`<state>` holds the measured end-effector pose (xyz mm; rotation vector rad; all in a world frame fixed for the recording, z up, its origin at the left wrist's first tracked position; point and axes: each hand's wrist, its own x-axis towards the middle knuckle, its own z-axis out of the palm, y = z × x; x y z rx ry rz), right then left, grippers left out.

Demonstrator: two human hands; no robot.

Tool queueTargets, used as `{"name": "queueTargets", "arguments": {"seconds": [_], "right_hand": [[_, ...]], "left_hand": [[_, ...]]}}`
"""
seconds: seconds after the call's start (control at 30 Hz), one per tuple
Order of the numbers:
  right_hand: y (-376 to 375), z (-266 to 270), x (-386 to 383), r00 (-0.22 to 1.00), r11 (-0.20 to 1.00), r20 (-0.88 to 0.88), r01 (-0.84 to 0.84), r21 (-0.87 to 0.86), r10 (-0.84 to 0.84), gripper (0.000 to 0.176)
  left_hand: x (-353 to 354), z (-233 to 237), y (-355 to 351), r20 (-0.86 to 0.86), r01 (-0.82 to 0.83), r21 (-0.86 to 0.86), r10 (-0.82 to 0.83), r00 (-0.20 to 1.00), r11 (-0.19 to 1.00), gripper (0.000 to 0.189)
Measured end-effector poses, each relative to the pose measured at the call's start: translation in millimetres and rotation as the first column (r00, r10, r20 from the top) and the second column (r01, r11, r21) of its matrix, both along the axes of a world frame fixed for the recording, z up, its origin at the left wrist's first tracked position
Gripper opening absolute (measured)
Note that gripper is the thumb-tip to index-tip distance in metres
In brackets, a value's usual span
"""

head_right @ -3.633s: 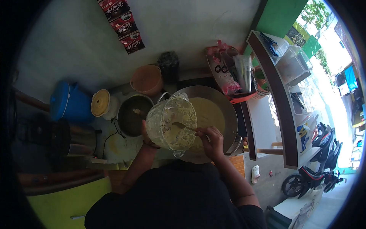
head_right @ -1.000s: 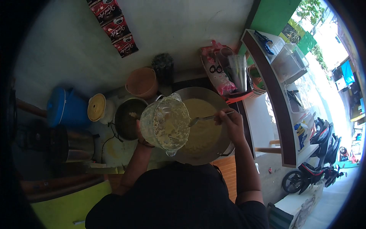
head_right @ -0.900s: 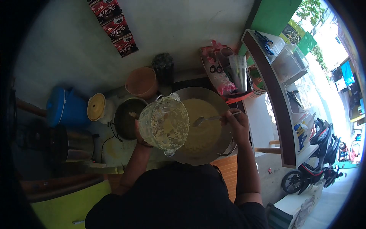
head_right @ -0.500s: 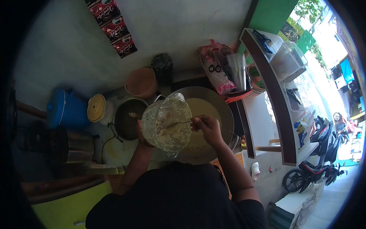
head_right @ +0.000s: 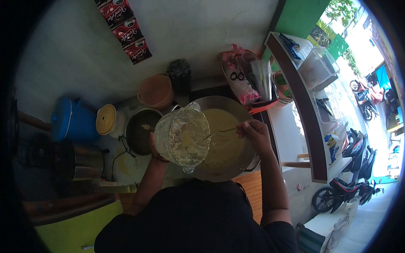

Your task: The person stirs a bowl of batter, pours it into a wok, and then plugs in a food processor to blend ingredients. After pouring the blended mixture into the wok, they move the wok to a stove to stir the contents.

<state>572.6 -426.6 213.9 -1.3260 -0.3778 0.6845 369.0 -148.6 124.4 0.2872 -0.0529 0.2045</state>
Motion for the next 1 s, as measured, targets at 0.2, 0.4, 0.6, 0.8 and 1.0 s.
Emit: {"name": "queueTargets", "arguments": {"seconds": [0.2, 0.4, 0.6, 0.8, 1.0], "right_hand": [[35, -20, -14, 0.990, 0.998, 0.120, -0.069, -0.005, 0.069, 0.023], [0, -3, 3, 0.991, 0.994, 0.096, -0.087, -0.073, 0.094, 0.022], [-14, 10, -6, 0.992, 0.997, 0.104, 0.071, -0.013, -0.070, 0.024], [44, 17, -72, 0.823, 0.972, 0.548, 0.225, -0.072, -0.150, 0.019], [69, 32, -99, 0.404, 0.983, 0.914, 0.140, -0.116, 0.050, 0.019]], "left_hand": [[7, -9, -2, -0.096, 0.016, 0.089, -0.007, 0.995, 0.996, 0.089], [2, -12, -2, -0.127, 0.007, 0.104, 0.007, 0.992, 0.995, 0.090], [3, -11, 0, -0.081, -0.008, 0.069, 0.013, 0.997, 0.998, 0.089], [9, -13, -11, -0.031, -0.031, -0.104, 0.028, 0.999, 0.994, 0.088], [12, -16, -19, -0.028, -0.053, -0.162, 0.049, 0.998, 0.985, 0.094]]}}
